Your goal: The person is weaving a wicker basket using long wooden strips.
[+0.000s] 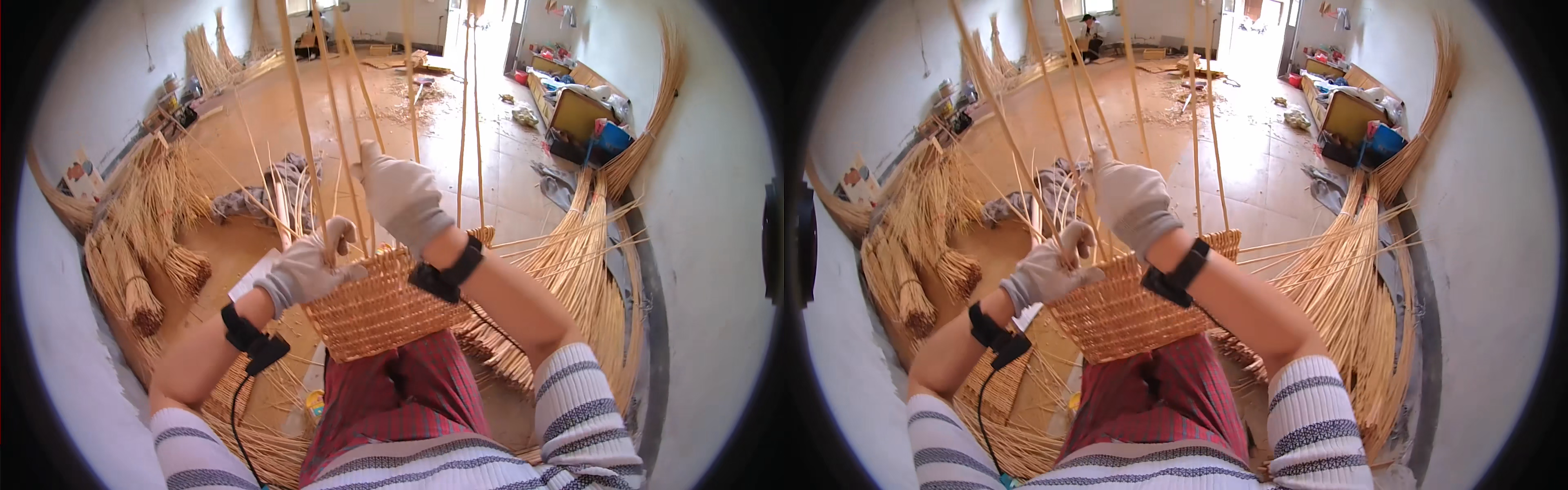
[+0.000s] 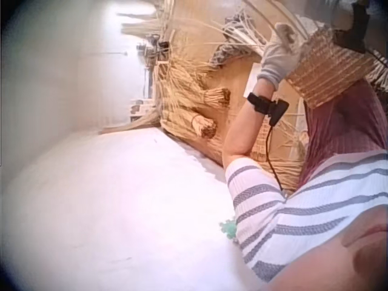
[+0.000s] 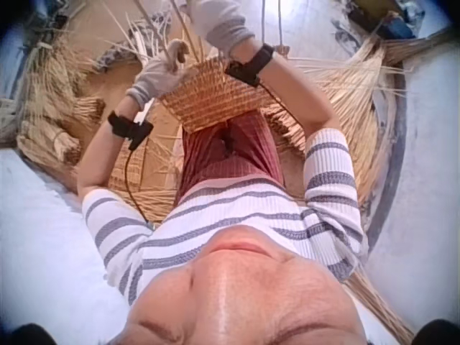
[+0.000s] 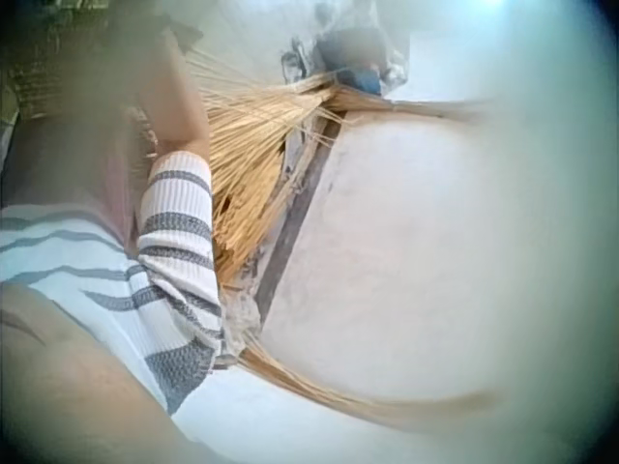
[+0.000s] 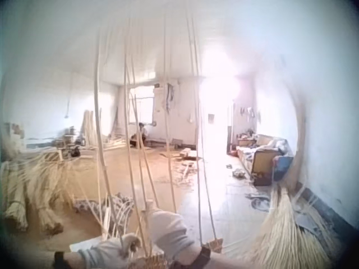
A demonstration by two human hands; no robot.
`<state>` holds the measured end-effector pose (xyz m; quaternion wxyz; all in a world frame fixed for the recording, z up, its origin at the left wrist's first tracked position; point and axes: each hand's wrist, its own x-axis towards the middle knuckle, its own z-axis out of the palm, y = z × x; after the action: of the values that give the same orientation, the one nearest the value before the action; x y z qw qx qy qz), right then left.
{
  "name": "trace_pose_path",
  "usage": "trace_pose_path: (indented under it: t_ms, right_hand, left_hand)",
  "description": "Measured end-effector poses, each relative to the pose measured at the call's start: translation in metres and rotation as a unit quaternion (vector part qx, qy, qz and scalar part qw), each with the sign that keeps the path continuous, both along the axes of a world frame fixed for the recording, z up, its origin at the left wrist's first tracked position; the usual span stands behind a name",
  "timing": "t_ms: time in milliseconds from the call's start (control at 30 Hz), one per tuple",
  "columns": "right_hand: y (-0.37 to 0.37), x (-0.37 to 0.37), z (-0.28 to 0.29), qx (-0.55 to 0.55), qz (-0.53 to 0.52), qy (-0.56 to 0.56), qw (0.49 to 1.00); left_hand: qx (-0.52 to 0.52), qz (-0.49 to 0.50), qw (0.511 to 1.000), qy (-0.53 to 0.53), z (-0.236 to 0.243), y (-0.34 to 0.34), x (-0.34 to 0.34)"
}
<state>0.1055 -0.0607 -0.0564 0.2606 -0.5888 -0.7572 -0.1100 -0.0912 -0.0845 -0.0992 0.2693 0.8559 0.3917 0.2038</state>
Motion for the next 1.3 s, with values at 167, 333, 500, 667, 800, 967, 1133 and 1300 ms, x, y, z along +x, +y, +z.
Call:
trace_pose_path:
  t_ms: [167,333,500,667,800,967,1133,1300]
  right_hand:
    - [0.015,-0.018,0.018,-0.126,-0.053,-0.286,0.948]
    - [-0.039,0.004,0.084,0.020,0.087,0.008,0.996]
    - [-0.038,-0.033,0.101,0.111,0.331,0.293,0.890]
    - [-0.031,0.057,0.060,-0.020,0.396,0.495,0.773]
    - [-0.078,0.106,-0.109,0.032,0.117,0.668,0.734]
    - [-0.103,0.095,-0.140,0.047,0.167,0.755,0.632]
    - [-0.105,0.085,-0.134,0.064,0.155,0.761,0.627]
    - [-0.114,0.078,-0.132,0.133,0.171,0.710,0.669]
  left_hand:
    - [0.025,-0.058,0.997,-0.048,-0.005,0.003,-0.001]
    - [-0.072,-0.009,0.996,0.060,0.002,0.005,-0.006]
    - [-0.061,-0.012,0.990,0.129,0.002,0.013,0.005]
    - [-0.062,-0.014,0.987,0.149,0.006,0.006,-0.014]
    - [-0.013,-0.061,0.996,0.065,-0.003,0.004,-0.024]
    - [0.157,-0.062,0.983,0.075,0.008,-0.004,0.001]
    - [0.014,-0.018,0.992,0.127,0.015,-0.003,0.021]
    - [-0.040,0.012,0.991,0.131,0.016,-0.005,0.035]
